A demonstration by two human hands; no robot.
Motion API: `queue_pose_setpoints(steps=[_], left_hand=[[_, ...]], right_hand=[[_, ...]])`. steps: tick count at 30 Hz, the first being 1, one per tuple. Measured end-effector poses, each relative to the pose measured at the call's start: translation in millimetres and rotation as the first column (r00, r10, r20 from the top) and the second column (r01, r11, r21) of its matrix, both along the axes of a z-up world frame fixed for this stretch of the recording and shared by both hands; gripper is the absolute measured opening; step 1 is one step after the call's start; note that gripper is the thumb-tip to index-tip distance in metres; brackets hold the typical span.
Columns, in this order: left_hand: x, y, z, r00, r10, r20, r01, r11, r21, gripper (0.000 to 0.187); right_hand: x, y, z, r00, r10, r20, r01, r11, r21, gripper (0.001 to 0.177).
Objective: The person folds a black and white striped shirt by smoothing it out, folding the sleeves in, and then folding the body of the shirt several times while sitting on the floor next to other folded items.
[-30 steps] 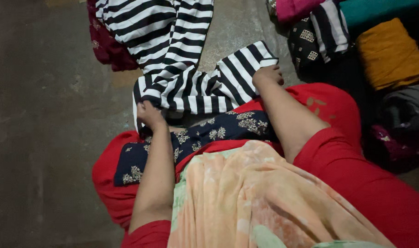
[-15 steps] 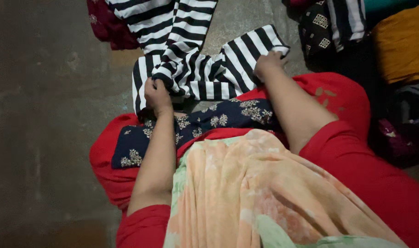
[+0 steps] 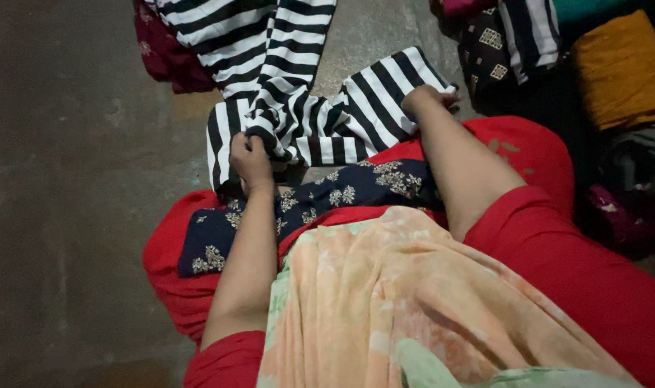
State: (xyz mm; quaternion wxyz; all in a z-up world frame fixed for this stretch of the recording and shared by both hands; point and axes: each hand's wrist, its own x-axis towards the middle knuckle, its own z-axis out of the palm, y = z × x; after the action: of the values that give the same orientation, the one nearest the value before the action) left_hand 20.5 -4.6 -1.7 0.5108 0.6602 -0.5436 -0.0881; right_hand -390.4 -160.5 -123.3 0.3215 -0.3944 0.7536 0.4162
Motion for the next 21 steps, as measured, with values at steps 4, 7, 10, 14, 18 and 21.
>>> queue_pose_setpoints(steps=[4,7,10,14,18,21], left_hand=[[-5.7,0.3,-3.9,0.999,-0.035,0.018,0.034,0.999,0.026,0.016],[-7.2,-0.5,-4.8,0.995,-0.088,0.055,0.089,0.996,-0.011,0.016],[-11.3,1.4,-4.8,0.986,-0.126,0.111,0.130,0.991,-0.029,0.015],[-16.5,4.6,0.9,0.972,-0.165,0.166,0.162,0.986,0.032,0.014],[-19.3,10.0,4.3,0.954,-0.192,0.231,0.196,0.981,0.005,0.013],[-22.2,10.4,7.1,0.937,-0.192,0.291,0.198,0.980,0.009,0.014]], right_hand=[[-5.2,-1.8,-8.5,0.992,0.096,0.084,-0.089,0.992,-0.092,0.054],[-7.2,-3.6,-3.2,0.989,0.082,0.124,-0.059,0.982,-0.181,0.047],[-9.1,-0.8,1.1,0.841,-0.351,0.411,0.539,0.603,-0.588,0.040],[-12.7,0.5,16.1,0.393,0.202,0.897,0.825,-0.508,-0.247,0.033],[-34.4,8.8,40.5,0.405,0.408,0.818,0.791,-0.606,-0.090,0.034],[-28.5,20.6,65.4,0.378,0.257,0.889,0.728,-0.676,-0.114,0.047]])
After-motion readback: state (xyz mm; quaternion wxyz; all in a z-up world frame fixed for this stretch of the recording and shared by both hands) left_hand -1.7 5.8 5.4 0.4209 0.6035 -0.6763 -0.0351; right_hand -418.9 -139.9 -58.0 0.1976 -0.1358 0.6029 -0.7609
